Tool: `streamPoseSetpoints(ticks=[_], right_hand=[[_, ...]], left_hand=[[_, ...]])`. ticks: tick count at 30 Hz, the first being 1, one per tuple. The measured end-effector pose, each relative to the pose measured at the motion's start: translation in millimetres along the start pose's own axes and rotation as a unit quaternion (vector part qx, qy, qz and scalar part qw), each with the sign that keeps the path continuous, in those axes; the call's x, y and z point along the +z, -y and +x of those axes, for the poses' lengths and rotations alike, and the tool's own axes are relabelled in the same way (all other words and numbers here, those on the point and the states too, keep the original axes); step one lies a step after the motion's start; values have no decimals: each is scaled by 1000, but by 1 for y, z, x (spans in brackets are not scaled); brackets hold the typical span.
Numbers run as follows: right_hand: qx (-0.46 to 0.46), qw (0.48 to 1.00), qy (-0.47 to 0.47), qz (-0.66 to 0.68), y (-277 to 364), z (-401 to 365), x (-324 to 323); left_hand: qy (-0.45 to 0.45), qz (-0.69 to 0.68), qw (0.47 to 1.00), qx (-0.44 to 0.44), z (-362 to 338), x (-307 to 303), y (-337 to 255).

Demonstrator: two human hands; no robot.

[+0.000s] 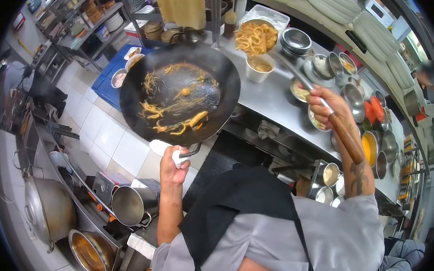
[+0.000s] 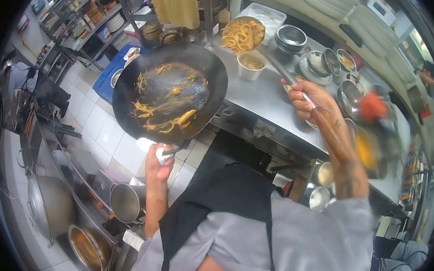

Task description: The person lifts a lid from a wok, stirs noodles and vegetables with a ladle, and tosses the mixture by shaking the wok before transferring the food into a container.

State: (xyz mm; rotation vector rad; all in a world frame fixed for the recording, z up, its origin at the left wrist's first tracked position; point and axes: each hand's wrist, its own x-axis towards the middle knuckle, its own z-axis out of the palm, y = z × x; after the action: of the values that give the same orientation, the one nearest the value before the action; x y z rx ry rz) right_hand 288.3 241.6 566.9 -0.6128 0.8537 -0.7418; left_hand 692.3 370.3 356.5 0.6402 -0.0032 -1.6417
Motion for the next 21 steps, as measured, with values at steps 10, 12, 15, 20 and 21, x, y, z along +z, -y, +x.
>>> streamPoseSetpoints(ticks=[10,12,15,20,21], right_hand=[[-7,952,-188,-241,-7,83,-75],[-52,937,-205,-278,-22,101,-96],[-135,913,-187,-336,-58,111,-115],[-148,866,-179,-443,-77,96,-107],[-162,844,-185,-476,-82,97,-111]], left_hand=[[-23,14,1000,15,0,16,7],[-23,12,1000,16,-3,17,8],[-35,4,999,7,-5,23,10],[-17,9,1000,6,-5,23,12],[-22,12,1000,6,-5,24,13]])
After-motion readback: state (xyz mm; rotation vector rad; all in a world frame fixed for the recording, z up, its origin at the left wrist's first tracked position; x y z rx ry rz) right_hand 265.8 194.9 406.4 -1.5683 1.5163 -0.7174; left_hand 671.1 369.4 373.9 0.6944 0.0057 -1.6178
